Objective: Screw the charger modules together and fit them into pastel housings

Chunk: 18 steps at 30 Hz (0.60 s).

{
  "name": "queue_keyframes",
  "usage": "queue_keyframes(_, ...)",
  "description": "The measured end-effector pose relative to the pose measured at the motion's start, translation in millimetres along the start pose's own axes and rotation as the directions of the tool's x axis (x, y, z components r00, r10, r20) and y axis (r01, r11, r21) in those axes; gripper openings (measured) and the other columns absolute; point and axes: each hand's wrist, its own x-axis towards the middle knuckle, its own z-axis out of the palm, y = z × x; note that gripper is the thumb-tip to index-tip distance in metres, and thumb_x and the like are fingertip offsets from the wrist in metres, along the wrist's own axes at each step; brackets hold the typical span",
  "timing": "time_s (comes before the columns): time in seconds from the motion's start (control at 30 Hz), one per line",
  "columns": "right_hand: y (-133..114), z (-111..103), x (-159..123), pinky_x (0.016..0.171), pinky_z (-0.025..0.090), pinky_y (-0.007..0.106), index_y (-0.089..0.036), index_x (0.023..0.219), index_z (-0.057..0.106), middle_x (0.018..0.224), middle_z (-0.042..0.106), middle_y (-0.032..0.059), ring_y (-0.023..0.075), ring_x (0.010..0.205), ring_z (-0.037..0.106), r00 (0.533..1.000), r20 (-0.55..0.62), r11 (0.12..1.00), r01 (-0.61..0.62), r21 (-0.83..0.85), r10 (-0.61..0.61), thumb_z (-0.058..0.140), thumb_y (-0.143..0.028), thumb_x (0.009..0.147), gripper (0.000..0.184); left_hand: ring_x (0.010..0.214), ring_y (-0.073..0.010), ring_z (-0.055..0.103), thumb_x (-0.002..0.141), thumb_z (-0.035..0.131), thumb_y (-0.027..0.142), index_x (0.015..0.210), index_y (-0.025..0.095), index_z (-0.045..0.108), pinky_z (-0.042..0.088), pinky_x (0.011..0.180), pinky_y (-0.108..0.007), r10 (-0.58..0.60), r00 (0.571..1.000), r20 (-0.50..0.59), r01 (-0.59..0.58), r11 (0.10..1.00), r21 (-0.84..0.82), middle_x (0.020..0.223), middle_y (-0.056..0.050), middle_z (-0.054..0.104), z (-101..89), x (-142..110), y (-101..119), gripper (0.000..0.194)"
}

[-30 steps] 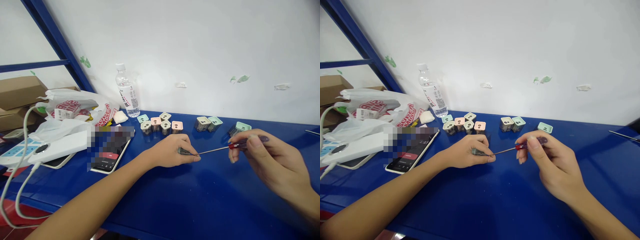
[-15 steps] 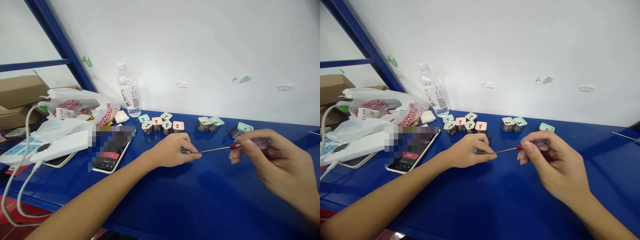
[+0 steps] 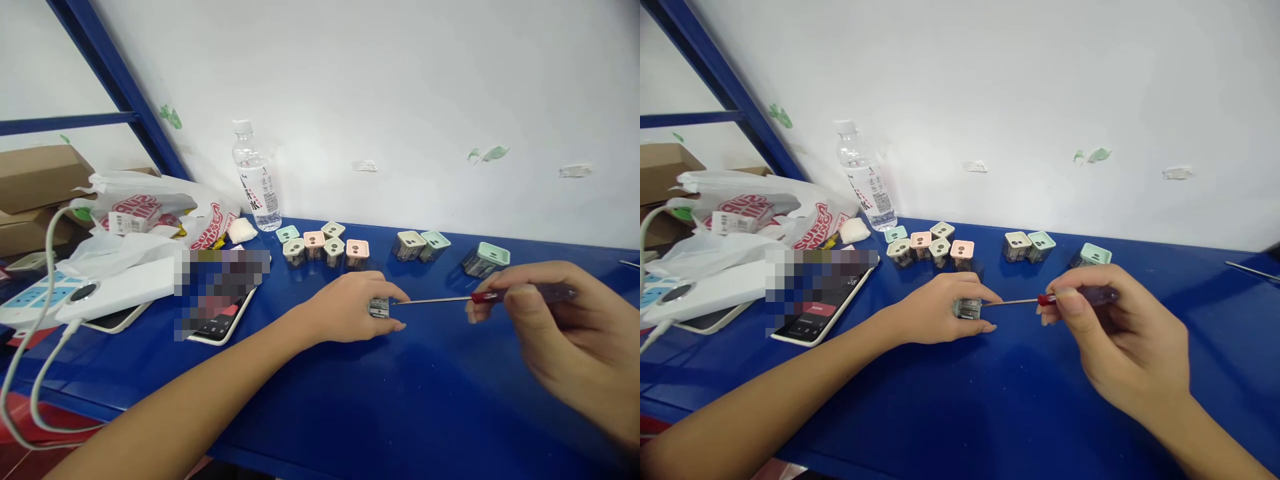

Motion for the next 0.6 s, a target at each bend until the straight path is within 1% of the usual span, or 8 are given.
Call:
queue_keyframes(0.13, 4.5, -0.3, -5.9, 0.052, 0.056, 0.018, -0.026, 0.093, 0.067, 0.069, 0.072, -0.0013, 0.0121, 0.059, 0.071, 0.997, 0.074, 0.999, 0.04, -0.026, -0.038, 0.062, -0.034, 0.096, 0.01, 0.098, -0.0223, 0.066, 0.085, 0.075, 0.032, 0.122, 0.018, 0.067, 0.049, 0.087, -0.032, 0.006, 0.998, 0.059, -0.008, 0.999, 0.032, 0.105, -0.006, 0.069, 2.0, 0.1, 2.4, 0.04)
queue_keyframes(0.27, 7.1, 1.2, -7.0, 0.052, 0.056, 0.017, -0.026, 0.093, 0.067, 0.068, 0.073, -0.0011, 0.0125, 0.059, 0.072, 0.993, 0.096, 0.995, 0.076, -0.06, -0.07, 0.062, -0.036, 0.096, 0.012, 0.103, -0.0251, 0.066, 0.086, 0.073, 0.033, 0.123, 0.018, 0.066, 0.05, 0.09, -0.035, -0.003, 0.995, 0.096, -0.001, 0.999, 0.041, 0.11, -0.008, 0.07, 2.9, 0.0, 3.9, 0.041)
queue_keyframes(0.37, 6.8, 2.7, -6.3, 0.053, 0.056, 0.016, -0.026, 0.094, 0.067, 0.067, 0.073, -0.0013, 0.0119, 0.058, 0.072, 0.989, 0.121, 0.995, 0.093, -0.047, -0.087, 0.062, -0.036, 0.097, 0.012, 0.105, -0.0263, 0.066, 0.086, 0.073, 0.035, 0.125, 0.017, 0.065, 0.05, 0.091, -0.037, 0.003, 0.995, 0.102, -0.007, 0.999, 0.036, 0.114, -0.009, 0.07, 2.8, -0.2, 3.3, 0.043)
queue_keyframes(0.5, 8.0, 3.1, -5.7, 0.059, 0.059, 0.014, -0.026, 0.1, 0.064, 0.074, 0.073, -0.0011, 0.0112, 0.063, 0.073, 0.979, 0.174, 0.994, 0.11, -0.01, -0.106, 0.062, -0.03, 0.096, 0.006, 0.11, -0.0277, 0.065, 0.086, 0.072, 0.034, 0.126, 0.017, 0.064, 0.05, 0.094, -0.039, 0.0, 0.993, 0.117, -0.005, 0.999, 0.044, 0.119, -0.01, 0.07, 3.4, -0.5, 2.1, 0.044)
queue_keyframes(0.6, 10.1, 1.3, -4.4, 0.065, 0.061, 0.019, -0.026, 0.106, 0.062, 0.086, 0.073, 0.0015, 0.0137, 0.071, 0.074, 0.964, 0.211, 0.987, 0.16, 0.023, -0.161, 0.064, -0.022, 0.092, 0.015, 0.116, -0.0287, 0.063, 0.086, 0.072, 0.032, 0.129, 0.017, 0.061, 0.049, 0.099, -0.041, -0.01, 0.99, 0.142, 0.002, 0.998, 0.058, 0.126, -0.01, 0.068, 5.1, -0.4, 1.6, 0.047)
